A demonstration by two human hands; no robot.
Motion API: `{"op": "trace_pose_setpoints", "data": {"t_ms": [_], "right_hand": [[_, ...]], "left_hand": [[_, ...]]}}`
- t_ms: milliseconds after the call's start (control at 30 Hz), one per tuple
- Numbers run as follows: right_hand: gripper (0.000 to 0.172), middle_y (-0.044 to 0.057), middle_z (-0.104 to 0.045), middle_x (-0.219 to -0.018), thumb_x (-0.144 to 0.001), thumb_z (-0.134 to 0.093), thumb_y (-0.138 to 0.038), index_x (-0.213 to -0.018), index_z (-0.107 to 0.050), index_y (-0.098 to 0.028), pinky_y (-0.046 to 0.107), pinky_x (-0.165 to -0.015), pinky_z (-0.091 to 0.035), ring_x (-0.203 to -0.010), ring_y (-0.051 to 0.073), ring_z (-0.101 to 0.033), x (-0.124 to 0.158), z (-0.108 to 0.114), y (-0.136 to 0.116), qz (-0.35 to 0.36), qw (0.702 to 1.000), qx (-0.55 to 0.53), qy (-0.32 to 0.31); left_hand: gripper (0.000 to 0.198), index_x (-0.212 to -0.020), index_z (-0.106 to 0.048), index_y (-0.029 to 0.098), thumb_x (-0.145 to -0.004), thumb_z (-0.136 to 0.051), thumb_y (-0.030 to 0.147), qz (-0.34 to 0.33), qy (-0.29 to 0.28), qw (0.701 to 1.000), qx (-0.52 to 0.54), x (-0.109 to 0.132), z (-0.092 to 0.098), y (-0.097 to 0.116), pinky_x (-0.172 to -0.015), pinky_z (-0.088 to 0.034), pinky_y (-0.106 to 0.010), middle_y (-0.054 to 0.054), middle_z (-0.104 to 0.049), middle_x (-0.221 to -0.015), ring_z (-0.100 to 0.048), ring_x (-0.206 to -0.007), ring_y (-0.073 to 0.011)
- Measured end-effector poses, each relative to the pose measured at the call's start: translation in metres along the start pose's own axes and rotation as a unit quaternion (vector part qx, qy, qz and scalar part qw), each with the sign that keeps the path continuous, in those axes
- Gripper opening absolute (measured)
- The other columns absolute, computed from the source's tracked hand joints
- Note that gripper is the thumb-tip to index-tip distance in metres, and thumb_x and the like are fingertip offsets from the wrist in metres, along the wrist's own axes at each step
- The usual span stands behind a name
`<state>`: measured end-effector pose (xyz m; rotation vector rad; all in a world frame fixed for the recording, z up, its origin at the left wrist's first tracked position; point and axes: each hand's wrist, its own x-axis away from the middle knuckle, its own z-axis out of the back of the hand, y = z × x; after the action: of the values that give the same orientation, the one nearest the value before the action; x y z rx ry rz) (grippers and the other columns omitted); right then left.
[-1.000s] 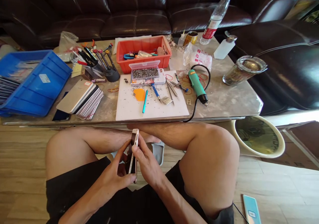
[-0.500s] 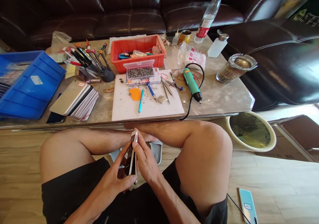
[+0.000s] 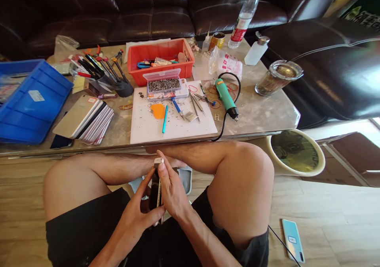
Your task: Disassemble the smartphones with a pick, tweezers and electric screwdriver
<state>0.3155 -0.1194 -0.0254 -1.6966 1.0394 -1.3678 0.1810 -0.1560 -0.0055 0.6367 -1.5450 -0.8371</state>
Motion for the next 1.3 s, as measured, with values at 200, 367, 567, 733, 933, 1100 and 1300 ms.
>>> {"op": "trace_pose_setpoints", "data": {"t_ms": [200,367,567,733,933,1100,1300], "right_hand": [[0.076,0.010,-0.075,-0.126,-0.102,-0.041,-0.072,-0.162,-0.044,-0.025,0.047,-0.102,-0.056,-0.115,0.031,-0.072,0.005,0.006,0.011,-0.012,1.000,-0.011,0.005],[0.070,0.009,-0.058,-0.155,-0.105,-0.040,-0.067,-0.160,-0.047,-0.024,0.049,-0.126,-0.033,-0.148,0.031,-0.049,0.007,0.006,0.019,0.023,0.999,0.014,0.027],[0.065,0.005,-0.052,-0.161,-0.107,-0.037,-0.064,-0.158,-0.049,-0.026,0.045,-0.130,-0.027,-0.154,0.026,-0.041,0.002,-0.003,0.020,0.037,0.999,0.014,0.037],[0.065,0.005,-0.057,-0.157,-0.107,-0.035,-0.066,-0.153,-0.055,-0.025,0.044,-0.130,-0.026,-0.152,0.025,-0.044,-0.002,-0.001,0.015,0.038,0.999,0.024,0.032],[0.066,0.006,-0.055,-0.158,-0.107,-0.034,-0.066,-0.156,-0.052,-0.025,0.045,-0.130,-0.026,-0.152,0.027,-0.042,0.001,0.002,0.015,0.044,0.998,0.018,0.041],[0.065,0.005,-0.052,-0.161,-0.107,-0.035,-0.065,-0.157,-0.051,-0.026,0.045,-0.131,-0.022,-0.154,0.025,-0.039,0.003,0.002,0.015,0.043,0.999,-0.001,0.019],[0.060,0.005,-0.062,-0.149,-0.106,-0.040,-0.064,-0.150,-0.058,-0.027,0.043,-0.126,-0.034,-0.146,0.027,-0.050,0.004,0.002,0.011,0.019,0.999,-0.045,0.021]], "left_hand": [[0.095,-0.162,-0.042,0.033,-0.075,-0.079,0.020,0.016,-0.017,0.999,0.036,0.006,0.010,-0.013,-0.065,-0.056,-0.034,-0.005,-0.076,-0.106,-0.072,-0.075,-0.0252],[0.082,-0.149,-0.061,0.031,-0.070,-0.080,0.017,-0.008,0.015,0.999,0.028,0.006,0.011,-0.012,-0.087,-0.058,-0.042,-0.009,-0.074,-0.127,-0.070,-0.112,-0.0366],[0.092,-0.156,-0.051,0.034,-0.070,-0.078,0.015,-0.023,0.035,0.999,-0.030,0.000,0.001,-0.003,-0.094,-0.058,-0.044,-0.009,-0.066,-0.143,-0.063,-0.127,-0.0369],[0.099,-0.165,-0.033,0.035,-0.076,-0.074,0.019,-0.007,0.023,0.999,-0.032,-0.003,-0.008,0.000,-0.077,-0.061,-0.039,-0.010,-0.062,-0.148,-0.072,-0.109,-0.0329],[0.090,-0.157,-0.048,0.031,-0.073,-0.077,0.020,-0.015,0.066,0.995,-0.067,-0.002,-0.009,-0.001,-0.088,-0.060,-0.039,-0.009,-0.062,-0.149,-0.068,-0.119,-0.0329],[0.092,-0.159,-0.046,0.031,-0.072,-0.076,0.022,-0.003,0.041,0.999,-0.012,-0.001,-0.007,-0.006,-0.081,-0.061,-0.039,-0.009,-0.062,-0.148,-0.071,-0.108,-0.0310],[0.096,-0.161,-0.041,0.031,-0.073,-0.078,0.022,0.022,0.026,0.999,0.022,0.003,-0.005,-0.006,-0.071,-0.058,-0.037,-0.008,-0.074,-0.122,-0.071,-0.080,-0.0254]]}}
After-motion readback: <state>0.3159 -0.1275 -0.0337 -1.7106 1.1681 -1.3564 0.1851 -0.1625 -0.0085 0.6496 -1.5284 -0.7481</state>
